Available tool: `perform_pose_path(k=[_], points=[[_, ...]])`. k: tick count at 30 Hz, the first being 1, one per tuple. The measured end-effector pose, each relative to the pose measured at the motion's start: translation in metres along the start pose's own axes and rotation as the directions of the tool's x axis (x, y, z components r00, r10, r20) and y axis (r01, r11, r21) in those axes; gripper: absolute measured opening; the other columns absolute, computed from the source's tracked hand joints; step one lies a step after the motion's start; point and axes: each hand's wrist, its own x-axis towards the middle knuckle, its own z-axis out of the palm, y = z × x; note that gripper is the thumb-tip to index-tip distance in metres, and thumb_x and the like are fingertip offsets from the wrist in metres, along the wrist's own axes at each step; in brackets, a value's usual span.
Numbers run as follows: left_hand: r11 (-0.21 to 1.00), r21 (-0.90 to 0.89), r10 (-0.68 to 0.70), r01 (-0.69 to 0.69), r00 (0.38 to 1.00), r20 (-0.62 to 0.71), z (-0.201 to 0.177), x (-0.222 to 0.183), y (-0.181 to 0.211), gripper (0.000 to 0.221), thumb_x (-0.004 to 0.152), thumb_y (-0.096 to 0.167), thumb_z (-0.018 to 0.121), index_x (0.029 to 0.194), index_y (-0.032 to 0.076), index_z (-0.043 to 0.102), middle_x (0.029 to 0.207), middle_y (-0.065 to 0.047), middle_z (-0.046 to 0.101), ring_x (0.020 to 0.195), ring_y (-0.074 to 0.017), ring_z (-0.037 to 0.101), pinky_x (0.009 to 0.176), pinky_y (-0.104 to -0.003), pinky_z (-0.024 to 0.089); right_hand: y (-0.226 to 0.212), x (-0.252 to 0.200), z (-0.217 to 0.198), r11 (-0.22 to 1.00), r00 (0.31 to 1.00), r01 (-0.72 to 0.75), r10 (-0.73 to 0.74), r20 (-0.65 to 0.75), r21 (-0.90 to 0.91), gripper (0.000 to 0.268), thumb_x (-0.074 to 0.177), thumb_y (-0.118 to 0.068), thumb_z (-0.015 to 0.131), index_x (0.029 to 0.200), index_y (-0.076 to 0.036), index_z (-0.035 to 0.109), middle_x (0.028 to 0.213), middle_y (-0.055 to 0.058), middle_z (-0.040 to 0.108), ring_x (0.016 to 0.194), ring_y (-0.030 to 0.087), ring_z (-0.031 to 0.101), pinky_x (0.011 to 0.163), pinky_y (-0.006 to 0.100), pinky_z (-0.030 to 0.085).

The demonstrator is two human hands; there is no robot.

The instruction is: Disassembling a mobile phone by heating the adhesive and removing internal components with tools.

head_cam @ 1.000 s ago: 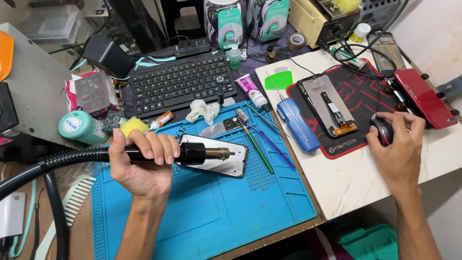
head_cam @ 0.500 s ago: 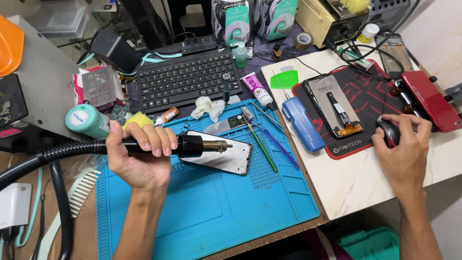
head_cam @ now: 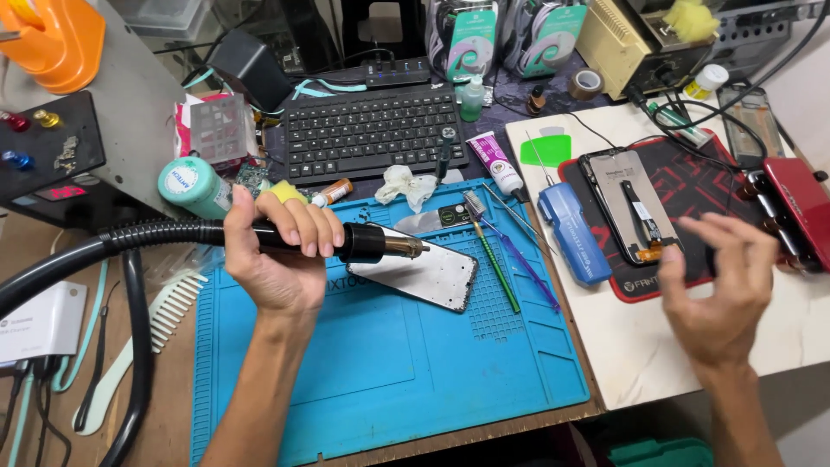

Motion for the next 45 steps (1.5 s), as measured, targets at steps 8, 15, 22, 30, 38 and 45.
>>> perform_pose_path(k=[8, 15, 22, 30, 38, 45], points=[[0.992, 0.093, 0.089, -0.088, 0.996, -0.005, -0.005, 0.003, 0.009, 0.054, 0.101, 0.037, 0.042, 0.054, 0.011, 0.043, 0.044, -0.006, 0.035, 0.04, -0.0221, 0.04, 0.049, -0.037, 0.042, -0.107, 0.032, 0.054, 0.91, 0.786, 0.373, -0.413, 0.459, 0.18, 0.072, 0.086, -0.064, 0.067, 0.14, -0.017, 0.057, 0.135, 0.015, 0.063, 0.122, 0.027, 0.062, 0.115, 0.054, 0.033], [0.937, 0.163, 0.291, -0.31, 0.948, 0.128, -0.032, 0.013, 0.002, 0.057, 0.111, 0.034, 0.034, 0.059, 0.012, 0.044, 0.043, -0.01, 0.039, 0.041, -0.0271, 0.05, 0.055, -0.039, 0.052, -0.136, 0.045, 0.096, 0.852, 0.649, 0.469, -0.51, 0.564, 0.232, 0.075, 0.088, -0.07, 0.06, 0.143, -0.021, 0.053, 0.127, 0.011, 0.06, 0.119, 0.026, 0.061, 0.111, 0.052, 0.03], [0.903, 0.212, 0.342, -0.374, 0.924, 0.173, -0.033, 0.011, 0.001, 0.057, 0.111, 0.029, 0.032, 0.059, 0.011, 0.046, 0.044, -0.012, 0.042, 0.042, -0.028, 0.052, 0.055, -0.039, 0.054, -0.138, 0.041, 0.108, 0.9, 0.672, 0.346, -0.435, 0.599, 0.265, 0.077, 0.083, -0.061, 0.065, 0.147, -0.02, 0.052, 0.117, 0.01, 0.063, 0.107, 0.026, 0.065, 0.107, 0.055, 0.032], [0.851, 0.226, 0.413, -0.475, 0.869, 0.273, -0.032, 0.013, -0.002, 0.056, 0.11, 0.021, 0.033, 0.057, 0.01, 0.048, 0.044, -0.011, 0.044, 0.041, -0.025, 0.053, 0.054, -0.037, 0.055, -0.133, 0.04, 0.102, 0.921, 0.841, 0.202, -0.338, 0.422, 0.333, 0.086, 0.069, -0.052, 0.075, 0.148, -0.027, 0.053, 0.118, -0.001, 0.06, 0.106, 0.018, 0.061, 0.095, 0.04, 0.034], [0.87, 0.221, 0.373, -0.44, 0.882, 0.286, -0.026, 0.008, -0.012, 0.055, 0.109, 0.019, 0.036, 0.057, 0.009, 0.048, 0.044, -0.01, 0.045, 0.042, -0.024, 0.054, 0.053, -0.037, 0.055, -0.131, 0.047, 0.096, 0.899, 0.869, 0.1, -0.287, 0.402, 0.426, 0.082, 0.071, -0.042, 0.08, 0.145, -0.018, 0.056, 0.118, 0.004, 0.063, 0.106, 0.025, 0.062, 0.093, 0.042, 0.036], [0.839, 0.284, 0.373, -0.464, 0.871, 0.32, -0.022, 0.006, -0.015, 0.053, 0.107, 0.016, 0.04, 0.056, 0.008, 0.05, 0.044, -0.011, 0.048, 0.042, -0.0249, 0.055, 0.052, -0.037, 0.054, -0.133, 0.051, 0.091, 0.893, 0.862, 0.076, -0.283, 0.421, 0.443, 0.084, 0.071, -0.04, 0.083, 0.146, -0.014, 0.055, 0.117, 0.009, 0.066, 0.105, 0.029, 0.063, 0.093, 0.046, 0.037]])
